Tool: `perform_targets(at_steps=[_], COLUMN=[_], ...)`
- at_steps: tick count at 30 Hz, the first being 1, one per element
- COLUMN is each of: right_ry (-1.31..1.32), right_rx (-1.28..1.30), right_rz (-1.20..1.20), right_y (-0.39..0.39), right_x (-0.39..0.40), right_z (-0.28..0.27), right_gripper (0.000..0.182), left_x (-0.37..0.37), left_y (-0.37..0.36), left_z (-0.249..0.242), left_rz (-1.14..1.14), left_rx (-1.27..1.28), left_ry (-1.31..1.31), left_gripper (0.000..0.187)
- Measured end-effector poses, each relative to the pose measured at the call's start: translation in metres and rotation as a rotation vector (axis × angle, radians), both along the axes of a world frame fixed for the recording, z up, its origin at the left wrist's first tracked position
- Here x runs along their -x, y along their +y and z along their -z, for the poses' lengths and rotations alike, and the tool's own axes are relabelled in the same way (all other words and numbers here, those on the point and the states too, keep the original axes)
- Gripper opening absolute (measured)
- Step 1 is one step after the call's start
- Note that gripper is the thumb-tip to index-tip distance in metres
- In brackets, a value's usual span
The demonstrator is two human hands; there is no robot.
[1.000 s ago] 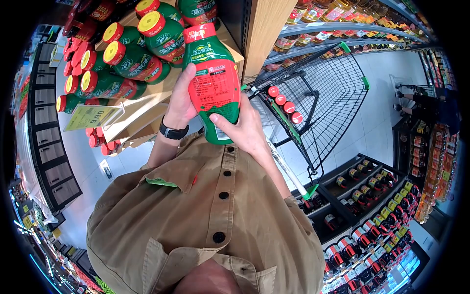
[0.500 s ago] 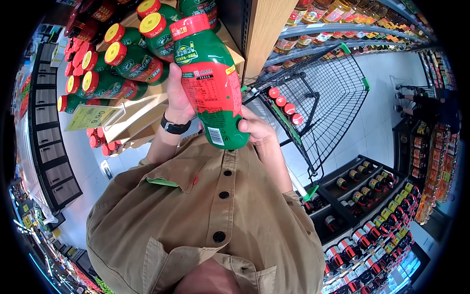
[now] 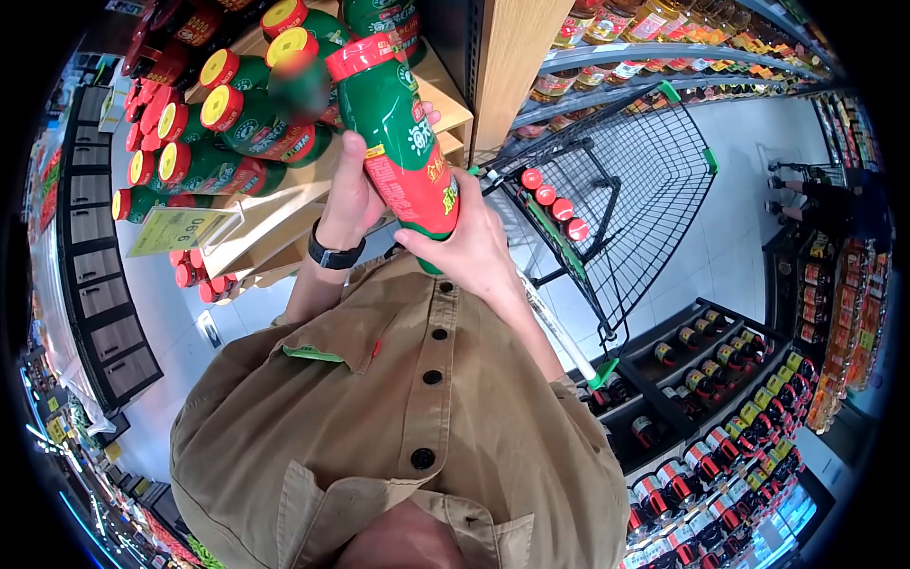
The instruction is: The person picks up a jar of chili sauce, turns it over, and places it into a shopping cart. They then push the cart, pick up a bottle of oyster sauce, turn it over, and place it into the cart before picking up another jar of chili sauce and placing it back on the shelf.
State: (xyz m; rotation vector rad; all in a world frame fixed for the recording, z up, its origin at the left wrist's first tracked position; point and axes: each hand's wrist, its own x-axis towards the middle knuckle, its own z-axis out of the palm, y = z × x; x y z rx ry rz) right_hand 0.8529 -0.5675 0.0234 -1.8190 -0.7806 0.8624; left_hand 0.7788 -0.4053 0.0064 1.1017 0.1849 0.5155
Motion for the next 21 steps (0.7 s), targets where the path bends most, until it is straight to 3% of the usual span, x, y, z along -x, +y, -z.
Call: perform_targets(at_steps=[6,9,13,21], right_ry=[-0.204,-0.046,0.813,0.717], right_rx=[-0.015,-0.155,-0.369,-0.360], right_rz=[-0.001,-0.064,-0.240,-0.138], right_y=[-0.001,-0.005,-0.001,0.002], right_x=[-0.001,-0.013,-0.035,-0.012], right_z=[-0.002,-0.004,0.016,0.012], right_gripper=[0.094,0.096,0.083,0.071], left_x=[-0.001,-0.003,-0.007,-0.009], left_y=[-0.002,0.000,0.001,0.005], left_z=[0.001,-0.003,-0.017,-0.026], left_rz=[0.031,0.081,0.126,0.133], left_rx=[0.220,0.368,0.546,0.538], left_ry=[-0.085,-0.180,-0.216,-0.138], left_gripper=[0.094,0.101,0.106,0.101])
